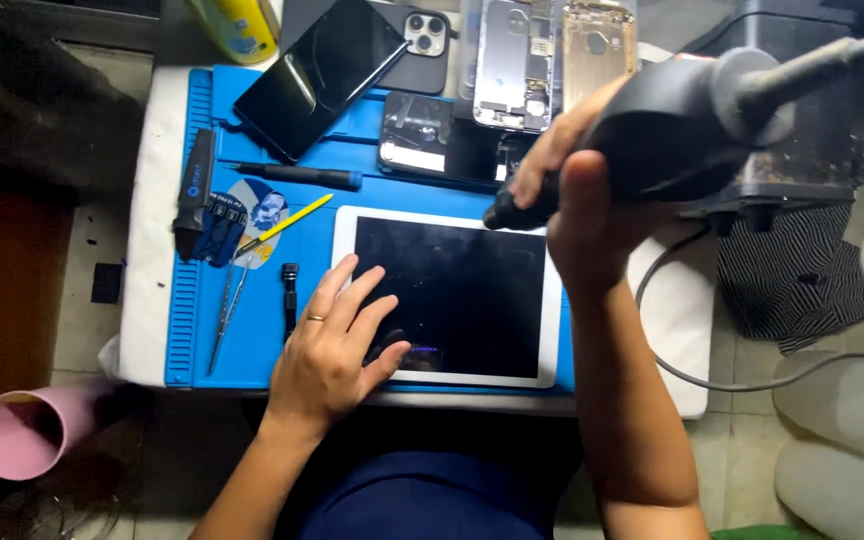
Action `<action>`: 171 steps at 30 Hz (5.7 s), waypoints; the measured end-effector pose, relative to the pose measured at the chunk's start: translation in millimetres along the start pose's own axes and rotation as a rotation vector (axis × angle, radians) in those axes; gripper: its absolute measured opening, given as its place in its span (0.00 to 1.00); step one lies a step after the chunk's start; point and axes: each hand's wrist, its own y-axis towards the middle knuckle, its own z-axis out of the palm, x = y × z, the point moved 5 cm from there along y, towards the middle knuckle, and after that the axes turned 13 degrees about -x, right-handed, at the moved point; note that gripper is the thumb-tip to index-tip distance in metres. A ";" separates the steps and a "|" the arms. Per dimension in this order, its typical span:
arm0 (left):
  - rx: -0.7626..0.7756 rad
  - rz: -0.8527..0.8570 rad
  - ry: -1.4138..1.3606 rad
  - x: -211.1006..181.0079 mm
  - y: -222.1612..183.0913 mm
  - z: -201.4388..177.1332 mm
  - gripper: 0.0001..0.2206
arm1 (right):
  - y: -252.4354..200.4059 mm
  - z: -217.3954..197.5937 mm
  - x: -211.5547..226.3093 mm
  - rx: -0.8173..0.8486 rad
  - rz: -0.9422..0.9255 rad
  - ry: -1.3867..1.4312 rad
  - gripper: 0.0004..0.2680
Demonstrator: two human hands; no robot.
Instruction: Using a heat gun and prying tools to remove the screen from a tablet for repair
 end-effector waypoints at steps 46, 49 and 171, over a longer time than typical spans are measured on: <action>-0.155 -0.093 0.146 42.0 -11.9 -36.2 0.23 | 2.5 10.5 6.4 -0.036 -0.045 0.069 0.16; -0.143 -0.097 0.134 41.8 -12.5 -35.1 0.23 | -1.5 -16.6 -1.0 -0.113 -0.041 0.047 0.18; -0.148 -0.106 0.107 40.1 -13.4 -34.6 0.26 | 0.9 -22.3 -10.0 -0.153 0.005 0.021 0.20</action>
